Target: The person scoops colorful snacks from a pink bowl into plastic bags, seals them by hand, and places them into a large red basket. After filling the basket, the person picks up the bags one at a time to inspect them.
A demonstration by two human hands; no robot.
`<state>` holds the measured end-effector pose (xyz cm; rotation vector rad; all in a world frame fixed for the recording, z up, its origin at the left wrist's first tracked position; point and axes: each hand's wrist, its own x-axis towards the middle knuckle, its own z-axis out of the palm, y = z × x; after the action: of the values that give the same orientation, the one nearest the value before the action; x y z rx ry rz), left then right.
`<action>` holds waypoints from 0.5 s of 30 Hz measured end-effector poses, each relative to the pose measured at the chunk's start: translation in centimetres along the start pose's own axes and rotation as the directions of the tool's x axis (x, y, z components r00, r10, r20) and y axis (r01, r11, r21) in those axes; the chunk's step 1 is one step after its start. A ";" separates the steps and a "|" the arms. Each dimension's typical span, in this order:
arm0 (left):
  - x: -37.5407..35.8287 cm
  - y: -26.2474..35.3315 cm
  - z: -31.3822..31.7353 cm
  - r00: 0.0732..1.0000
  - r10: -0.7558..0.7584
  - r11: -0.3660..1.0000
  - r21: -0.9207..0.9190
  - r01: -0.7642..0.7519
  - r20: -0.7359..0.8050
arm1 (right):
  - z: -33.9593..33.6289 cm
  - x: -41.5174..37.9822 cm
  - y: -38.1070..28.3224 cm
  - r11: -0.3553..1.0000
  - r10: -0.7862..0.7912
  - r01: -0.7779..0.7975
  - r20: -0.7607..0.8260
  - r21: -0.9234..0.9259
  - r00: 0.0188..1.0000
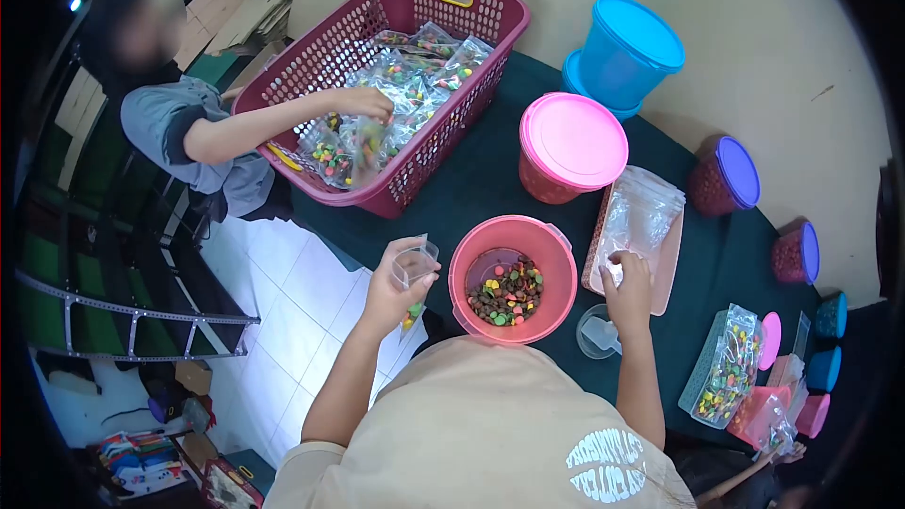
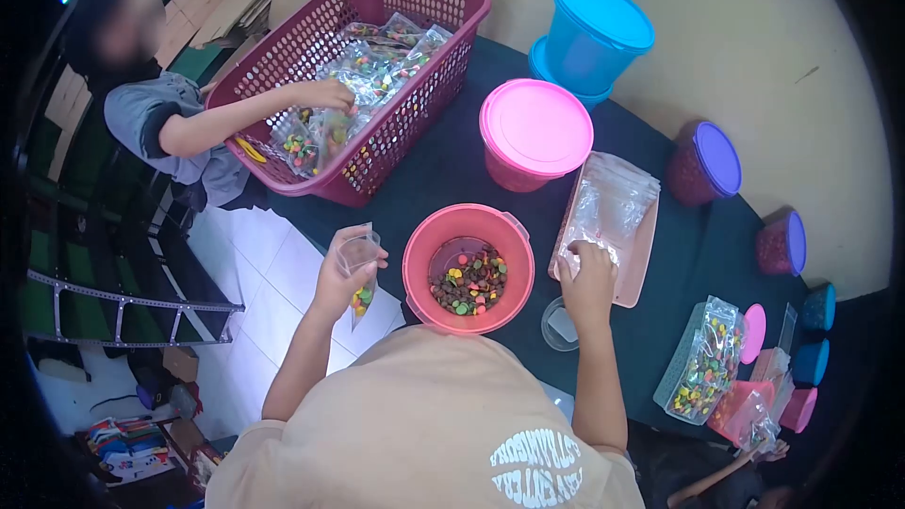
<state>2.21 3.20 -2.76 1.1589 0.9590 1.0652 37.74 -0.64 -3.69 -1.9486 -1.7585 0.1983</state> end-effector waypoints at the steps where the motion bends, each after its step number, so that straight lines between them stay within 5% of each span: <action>1: 0.1 -0.4 -0.3 1.000 -0.010 0.999 0.034 0.010 0.018 | 0.3 -0.4 0.8 0.993 0.093 -0.092 0.002 -0.070 0.996; 4: 0.6 -0.8 -1.0 0.995 -0.097 0.984 0.153 0.091 0.034 | 1.1 -4.1 4.4 0.950 0.213 -0.216 -0.038 -0.226 0.976; 6: 1.1 -1.4 -1.4 0.985 -0.171 0.959 0.234 0.160 0.027 | 0.5 -6.9 5.2 0.754 0.577 -0.500 0.064 -0.426 0.815; 9: 2.5 -3.3 -1.4 0.961 -0.273 0.936 0.241 0.256 0.037 | 1.0 -10.4 7.6 0.694 0.701 -0.581 0.214 -0.424 0.681; 15: 5.9 -2.9 0.7 0.901 -0.426 0.896 0.168 0.410 0.076 | 2.8 -12.3 9.1 0.689 0.724 -0.657 0.306 -0.305 0.618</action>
<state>4.65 8.60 -5.78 1.0545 1.1507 0.5829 42.73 -12.11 -12.99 -2.8059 -1.1289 0.8055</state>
